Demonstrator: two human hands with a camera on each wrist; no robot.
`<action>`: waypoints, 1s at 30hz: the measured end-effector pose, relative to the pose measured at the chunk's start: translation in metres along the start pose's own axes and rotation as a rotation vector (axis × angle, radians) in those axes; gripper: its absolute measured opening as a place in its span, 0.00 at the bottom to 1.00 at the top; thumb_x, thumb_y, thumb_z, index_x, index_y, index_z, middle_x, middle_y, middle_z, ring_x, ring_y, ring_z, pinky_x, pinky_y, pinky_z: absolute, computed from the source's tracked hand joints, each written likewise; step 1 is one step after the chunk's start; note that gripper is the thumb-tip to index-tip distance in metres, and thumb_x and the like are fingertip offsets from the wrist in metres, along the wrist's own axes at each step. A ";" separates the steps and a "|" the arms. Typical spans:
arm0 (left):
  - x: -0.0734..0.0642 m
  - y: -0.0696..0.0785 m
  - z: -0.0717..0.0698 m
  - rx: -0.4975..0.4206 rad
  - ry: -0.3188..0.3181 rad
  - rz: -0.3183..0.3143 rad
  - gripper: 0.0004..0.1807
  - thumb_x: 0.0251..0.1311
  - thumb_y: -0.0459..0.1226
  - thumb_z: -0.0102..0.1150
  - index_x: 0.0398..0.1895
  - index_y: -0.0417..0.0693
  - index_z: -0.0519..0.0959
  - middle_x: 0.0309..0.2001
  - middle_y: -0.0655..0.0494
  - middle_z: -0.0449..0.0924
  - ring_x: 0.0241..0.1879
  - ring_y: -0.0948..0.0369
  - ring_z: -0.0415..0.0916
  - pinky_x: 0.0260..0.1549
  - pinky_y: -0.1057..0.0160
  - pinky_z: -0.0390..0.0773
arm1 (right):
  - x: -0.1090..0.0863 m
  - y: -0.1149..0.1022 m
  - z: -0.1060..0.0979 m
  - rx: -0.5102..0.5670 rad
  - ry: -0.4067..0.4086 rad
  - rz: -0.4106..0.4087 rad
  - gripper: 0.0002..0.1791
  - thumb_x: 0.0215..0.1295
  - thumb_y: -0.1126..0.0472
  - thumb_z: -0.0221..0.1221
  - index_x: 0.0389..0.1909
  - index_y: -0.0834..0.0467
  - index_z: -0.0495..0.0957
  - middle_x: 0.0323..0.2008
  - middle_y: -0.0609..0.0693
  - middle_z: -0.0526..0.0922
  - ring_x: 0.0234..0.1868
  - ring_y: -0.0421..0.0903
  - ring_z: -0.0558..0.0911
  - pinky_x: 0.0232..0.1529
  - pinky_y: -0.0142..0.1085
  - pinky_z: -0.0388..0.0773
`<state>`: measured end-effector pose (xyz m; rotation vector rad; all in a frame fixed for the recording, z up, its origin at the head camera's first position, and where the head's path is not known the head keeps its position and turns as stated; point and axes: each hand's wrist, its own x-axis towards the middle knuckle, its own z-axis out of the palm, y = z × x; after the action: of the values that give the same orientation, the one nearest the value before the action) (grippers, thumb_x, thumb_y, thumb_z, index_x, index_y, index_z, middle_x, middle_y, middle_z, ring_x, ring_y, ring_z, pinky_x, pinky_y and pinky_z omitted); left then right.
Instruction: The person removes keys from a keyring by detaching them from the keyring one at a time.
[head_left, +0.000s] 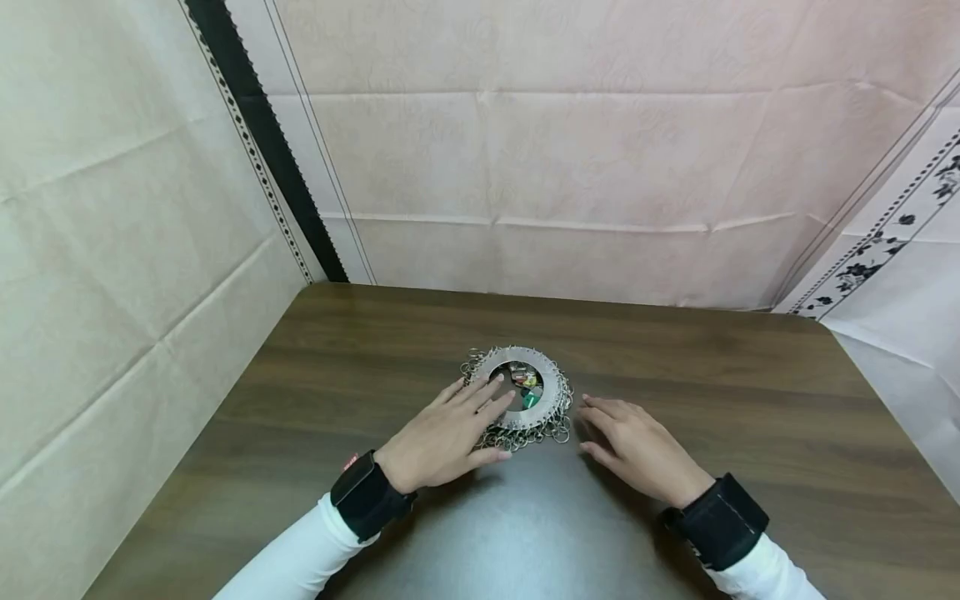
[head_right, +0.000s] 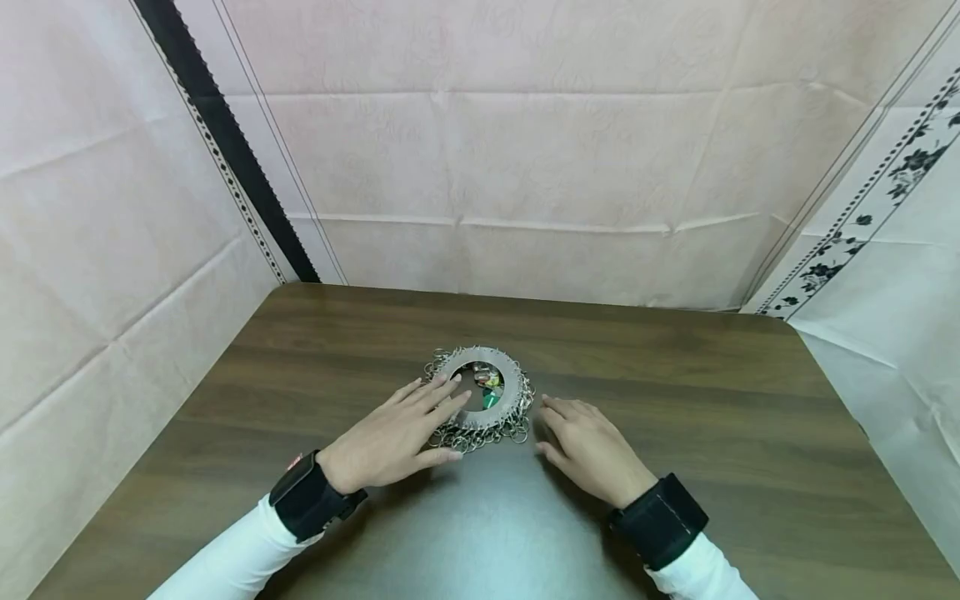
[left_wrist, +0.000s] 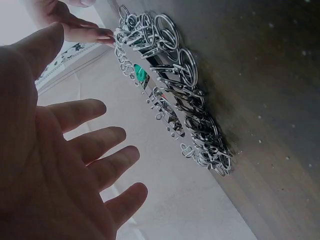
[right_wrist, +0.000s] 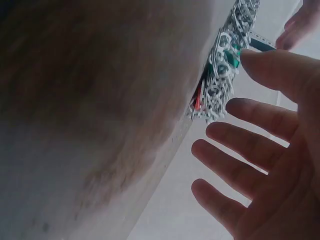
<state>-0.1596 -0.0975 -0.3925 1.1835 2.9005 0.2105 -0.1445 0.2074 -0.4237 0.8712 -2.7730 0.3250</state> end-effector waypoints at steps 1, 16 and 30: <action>0.000 0.000 0.000 -0.003 -0.002 -0.001 0.42 0.71 0.63 0.47 0.80 0.51 0.56 0.80 0.46 0.52 0.79 0.49 0.52 0.77 0.43 0.52 | 0.001 -0.001 0.001 0.002 0.002 -0.007 0.24 0.66 0.55 0.67 0.60 0.61 0.79 0.63 0.60 0.79 0.64 0.57 0.79 0.64 0.57 0.74; -0.001 0.003 0.001 0.020 -0.001 0.004 0.42 0.71 0.64 0.45 0.80 0.52 0.55 0.80 0.47 0.52 0.80 0.49 0.49 0.78 0.45 0.51 | 0.014 -0.008 0.008 0.013 -0.014 -0.065 0.09 0.60 0.62 0.71 0.41 0.53 0.84 0.60 0.62 0.81 0.60 0.58 0.81 0.61 0.60 0.75; -0.001 0.004 0.001 0.042 0.013 0.013 0.42 0.71 0.63 0.46 0.80 0.51 0.57 0.80 0.47 0.52 0.81 0.49 0.48 0.77 0.44 0.52 | 0.024 -0.012 0.011 -0.010 -0.036 -0.100 0.10 0.52 0.67 0.69 0.29 0.50 0.78 0.33 0.44 0.74 0.34 0.41 0.72 0.36 0.38 0.74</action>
<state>-0.1562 -0.0948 -0.3933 1.2121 2.9237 0.1584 -0.1587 0.1821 -0.4258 1.0185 -2.7492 0.2809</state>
